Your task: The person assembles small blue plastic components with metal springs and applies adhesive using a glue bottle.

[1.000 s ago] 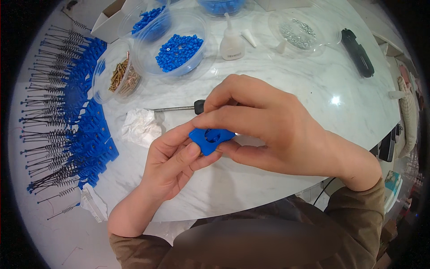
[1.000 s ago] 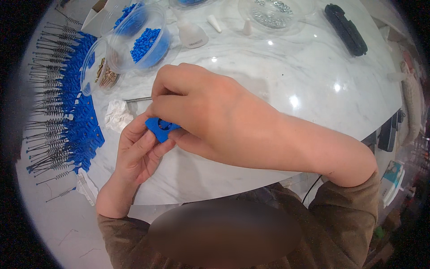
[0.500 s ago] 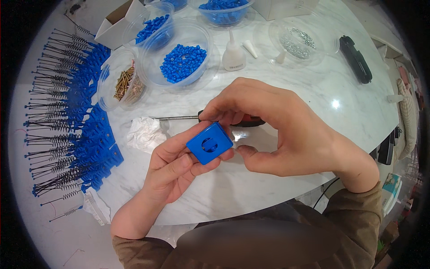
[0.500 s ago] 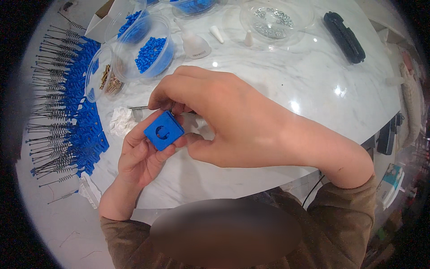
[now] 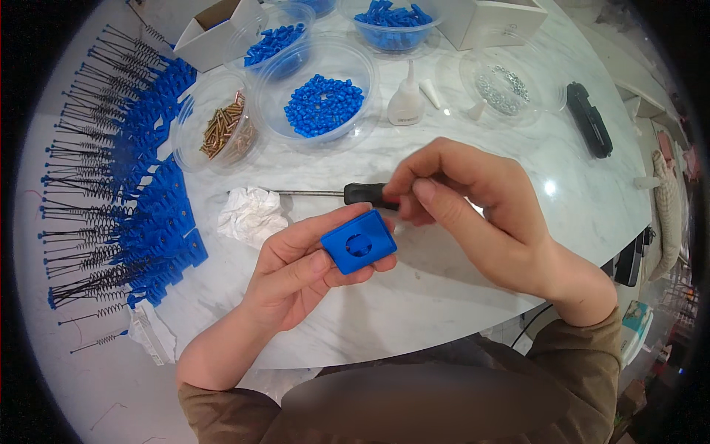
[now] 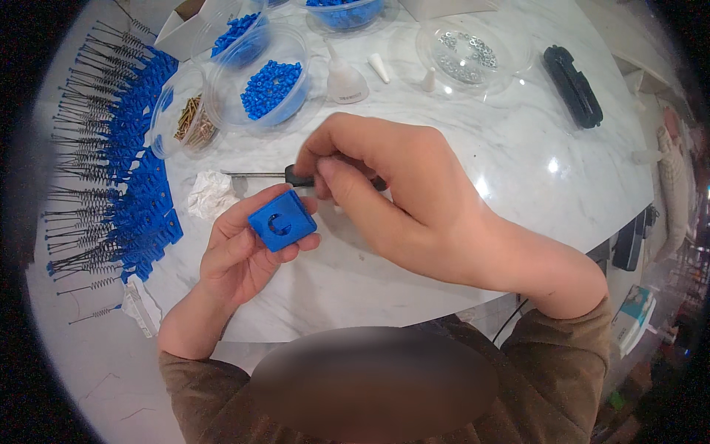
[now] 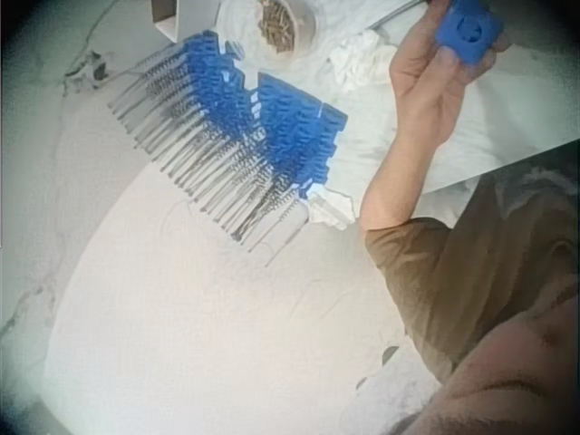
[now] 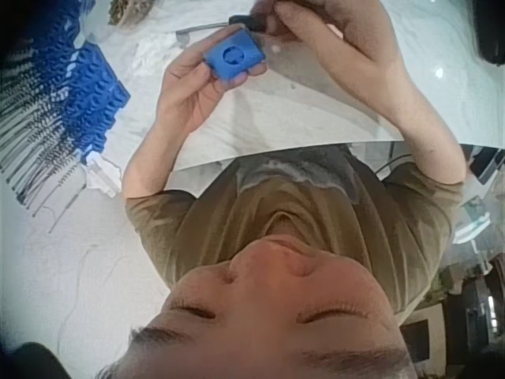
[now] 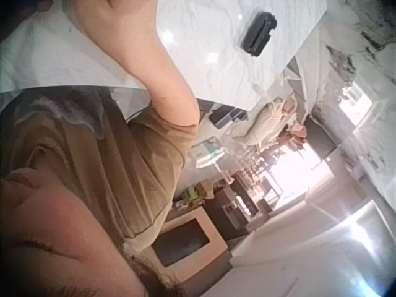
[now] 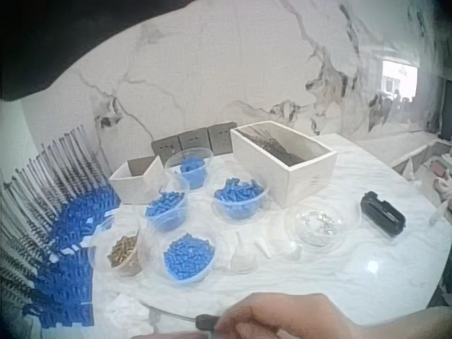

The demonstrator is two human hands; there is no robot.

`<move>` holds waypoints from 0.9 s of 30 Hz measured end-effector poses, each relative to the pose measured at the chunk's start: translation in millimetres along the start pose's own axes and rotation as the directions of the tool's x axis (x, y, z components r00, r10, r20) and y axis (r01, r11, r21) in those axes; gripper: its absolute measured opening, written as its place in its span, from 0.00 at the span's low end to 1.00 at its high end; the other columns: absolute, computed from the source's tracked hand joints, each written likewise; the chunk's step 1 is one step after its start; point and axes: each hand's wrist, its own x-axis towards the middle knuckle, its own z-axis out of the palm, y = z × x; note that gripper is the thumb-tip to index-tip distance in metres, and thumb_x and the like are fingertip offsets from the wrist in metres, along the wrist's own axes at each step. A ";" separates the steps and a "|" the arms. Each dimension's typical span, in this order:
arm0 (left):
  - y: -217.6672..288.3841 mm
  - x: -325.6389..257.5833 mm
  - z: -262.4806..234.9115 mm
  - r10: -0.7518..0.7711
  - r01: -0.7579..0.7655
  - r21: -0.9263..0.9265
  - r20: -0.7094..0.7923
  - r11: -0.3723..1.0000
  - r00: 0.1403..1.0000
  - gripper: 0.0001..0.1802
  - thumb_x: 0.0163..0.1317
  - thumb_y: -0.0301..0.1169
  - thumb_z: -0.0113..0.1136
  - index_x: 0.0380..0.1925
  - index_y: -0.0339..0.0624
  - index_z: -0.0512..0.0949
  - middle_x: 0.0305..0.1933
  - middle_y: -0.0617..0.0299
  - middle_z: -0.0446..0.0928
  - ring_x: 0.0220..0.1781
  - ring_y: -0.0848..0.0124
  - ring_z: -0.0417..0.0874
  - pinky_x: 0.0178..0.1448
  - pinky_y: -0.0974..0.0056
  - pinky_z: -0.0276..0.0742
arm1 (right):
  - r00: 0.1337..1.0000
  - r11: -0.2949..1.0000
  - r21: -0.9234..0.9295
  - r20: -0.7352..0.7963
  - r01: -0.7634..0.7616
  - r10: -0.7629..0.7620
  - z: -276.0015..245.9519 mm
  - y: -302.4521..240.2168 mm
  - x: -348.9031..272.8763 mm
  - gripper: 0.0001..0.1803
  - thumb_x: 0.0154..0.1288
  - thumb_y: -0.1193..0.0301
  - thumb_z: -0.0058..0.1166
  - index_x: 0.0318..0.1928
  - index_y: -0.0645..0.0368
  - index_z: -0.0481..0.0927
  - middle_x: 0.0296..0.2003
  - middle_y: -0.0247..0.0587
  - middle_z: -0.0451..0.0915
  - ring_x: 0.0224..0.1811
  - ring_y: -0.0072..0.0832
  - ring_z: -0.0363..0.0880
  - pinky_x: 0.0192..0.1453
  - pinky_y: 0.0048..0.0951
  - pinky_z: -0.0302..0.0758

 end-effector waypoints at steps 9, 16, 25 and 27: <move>-7.2 -0.9 -3.5 0.206 -0.225 0.218 0.110 0.950 0.972 0.27 0.66 0.28 0.54 0.64 0.32 0.62 0.65 0.44 0.66 0.60 0.53 0.76 0.61 0.57 0.76 | 0.970 0.940 -0.261 -0.041 0.220 -0.239 10.2 12.1 -3.0 0.06 0.59 0.77 0.53 0.36 0.66 0.76 0.24 0.40 0.77 0.24 0.24 0.76 0.29 0.24 0.71; -8.2 -1.8 -5.5 0.229 -0.264 0.257 0.161 0.930 0.960 0.25 0.66 0.22 0.52 0.63 0.30 0.63 0.65 0.43 0.65 0.61 0.55 0.74 0.62 0.56 0.75 | 0.960 0.924 -0.295 -0.064 0.243 -0.273 14.8 13.9 -3.3 0.08 0.56 0.76 0.60 0.35 0.64 0.75 0.23 0.40 0.75 0.23 0.26 0.76 0.27 0.24 0.71; -9.0 -2.4 3.6 0.247 -0.258 0.468 0.086 0.845 0.965 0.26 0.64 0.31 0.58 0.58 0.24 0.67 0.53 0.45 0.74 0.49 0.62 0.81 0.51 0.60 0.80 | 0.962 0.913 -0.330 -0.045 0.242 -0.271 18.0 16.8 -3.4 0.08 0.56 0.76 0.60 0.33 0.64 0.74 0.23 0.40 0.75 0.23 0.28 0.76 0.26 0.26 0.72; -8.2 -2.2 3.6 0.250 -0.258 0.494 0.084 0.830 0.965 0.26 0.64 0.31 0.58 0.57 0.24 0.68 0.53 0.45 0.74 0.48 0.61 0.81 0.50 0.60 0.80 | 0.960 0.908 -0.336 -0.036 0.250 -0.278 18.2 14.9 -3.8 0.07 0.56 0.77 0.60 0.33 0.64 0.74 0.23 0.40 0.75 0.23 0.28 0.76 0.26 0.26 0.72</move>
